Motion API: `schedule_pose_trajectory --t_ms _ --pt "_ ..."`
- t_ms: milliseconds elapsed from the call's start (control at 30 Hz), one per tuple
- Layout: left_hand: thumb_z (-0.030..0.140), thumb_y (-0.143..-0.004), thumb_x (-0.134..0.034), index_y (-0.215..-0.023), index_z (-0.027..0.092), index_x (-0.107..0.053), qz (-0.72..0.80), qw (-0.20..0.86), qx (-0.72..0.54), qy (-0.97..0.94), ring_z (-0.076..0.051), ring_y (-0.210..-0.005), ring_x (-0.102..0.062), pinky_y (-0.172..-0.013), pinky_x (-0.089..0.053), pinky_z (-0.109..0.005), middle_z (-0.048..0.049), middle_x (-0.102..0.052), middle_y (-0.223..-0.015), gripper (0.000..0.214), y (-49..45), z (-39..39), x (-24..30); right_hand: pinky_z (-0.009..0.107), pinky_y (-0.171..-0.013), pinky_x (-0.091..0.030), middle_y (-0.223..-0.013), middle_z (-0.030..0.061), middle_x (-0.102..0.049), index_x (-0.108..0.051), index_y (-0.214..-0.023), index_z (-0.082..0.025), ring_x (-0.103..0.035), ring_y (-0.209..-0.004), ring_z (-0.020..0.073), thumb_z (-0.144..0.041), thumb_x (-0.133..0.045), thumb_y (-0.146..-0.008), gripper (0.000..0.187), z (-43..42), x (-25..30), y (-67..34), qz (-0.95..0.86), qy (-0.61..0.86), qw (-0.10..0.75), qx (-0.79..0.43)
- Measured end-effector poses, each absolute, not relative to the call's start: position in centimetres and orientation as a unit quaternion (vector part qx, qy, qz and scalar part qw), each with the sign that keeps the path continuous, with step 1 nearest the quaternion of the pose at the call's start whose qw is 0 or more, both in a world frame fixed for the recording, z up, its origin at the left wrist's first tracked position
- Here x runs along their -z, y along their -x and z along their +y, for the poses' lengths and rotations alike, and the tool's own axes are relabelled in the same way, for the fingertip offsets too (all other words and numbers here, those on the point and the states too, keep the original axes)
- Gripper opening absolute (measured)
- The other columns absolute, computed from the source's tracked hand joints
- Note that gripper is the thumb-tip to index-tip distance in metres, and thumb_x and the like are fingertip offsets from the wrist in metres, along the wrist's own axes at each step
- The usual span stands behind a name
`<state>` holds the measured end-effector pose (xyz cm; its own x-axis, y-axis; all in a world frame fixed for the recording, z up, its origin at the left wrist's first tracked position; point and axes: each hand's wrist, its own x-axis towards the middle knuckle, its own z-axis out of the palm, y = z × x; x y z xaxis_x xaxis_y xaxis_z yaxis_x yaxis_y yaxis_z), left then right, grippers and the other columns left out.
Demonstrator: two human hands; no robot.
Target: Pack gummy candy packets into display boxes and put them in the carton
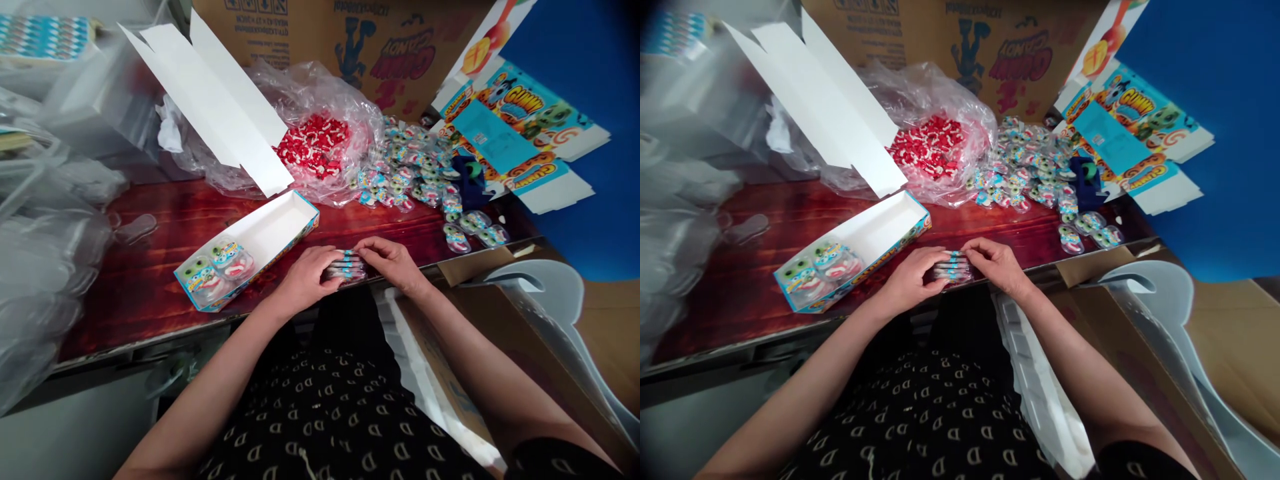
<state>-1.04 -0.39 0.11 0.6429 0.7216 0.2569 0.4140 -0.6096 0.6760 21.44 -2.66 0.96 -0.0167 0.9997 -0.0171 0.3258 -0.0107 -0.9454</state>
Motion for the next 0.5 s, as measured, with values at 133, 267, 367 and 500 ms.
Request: schedule_pose_trajectory --t_ms 133,267,367,500 --pt "0.021 -0.083 -0.064 -0.135 0.022 -0.047 0.36 0.309 -0.265 -0.839 -0.024 -0.123 -0.058 -0.107 -0.047 -0.043 -0.0095 -0.059 -0.135 0.054 1.0 -0.4 -0.2 0.028 -0.08 -0.05 -0.089 -0.0004 -0.073 -0.072 -0.09 -0.022 -0.066 -0.084 0.0159 -0.037 -0.058 -0.087 0.02 -3.2 -0.6 -20.6 -0.587 0.572 0.429 -0.38" --pt "0.024 -0.083 -0.062 -0.132 0.022 -0.049 0.365 0.289 -0.246 -0.85 -0.024 -0.117 -0.06 -0.104 -0.049 -0.041 -0.0083 -0.061 -0.127 0.051 1.0 0.0 -0.5 0.029 -0.083 -0.052 -0.093 0.0001 -0.075 -0.072 -0.094 -0.024 -0.069 -0.088 0.0167 -0.038 -0.054 -0.09 0.024 -3.3 -0.4 -20.0 -0.601 0.563 0.436 -0.364" --pt "0.025 -0.082 -0.063 -0.121 0.022 -0.055 0.354 0.288 -0.242 -0.856 -0.022 -0.107 -0.063 -0.098 -0.052 -0.038 -0.0054 -0.064 -0.115 0.04 0.9 0.5 -0.7 0.032 -0.093 -0.051 -0.105 0.0023 -0.075 -0.073 -0.1 -0.025 -0.069 -0.1 0.0186 -0.037 -0.053 -0.09 0.025 -2.7 -1.2 -22.5 -0.634 0.584 0.426 -0.276" --pt "0.028 -0.081 -0.063 -0.118 0.022 -0.055 0.357 0.288 -0.24 -0.855 -0.021 -0.104 -0.063 -0.095 -0.051 -0.036 -0.0049 -0.064 -0.112 0.038 0.9 0.7 -0.7 0.038 -0.1 -0.046 -0.118 0.0123 -0.072 -0.071 -0.114 -0.018 -0.065 -0.11 0.0248 -0.024 -0.047 -0.09 0.034 -1.2 -3.3 -31.0 -0.582 0.761 0.281 -0.056"
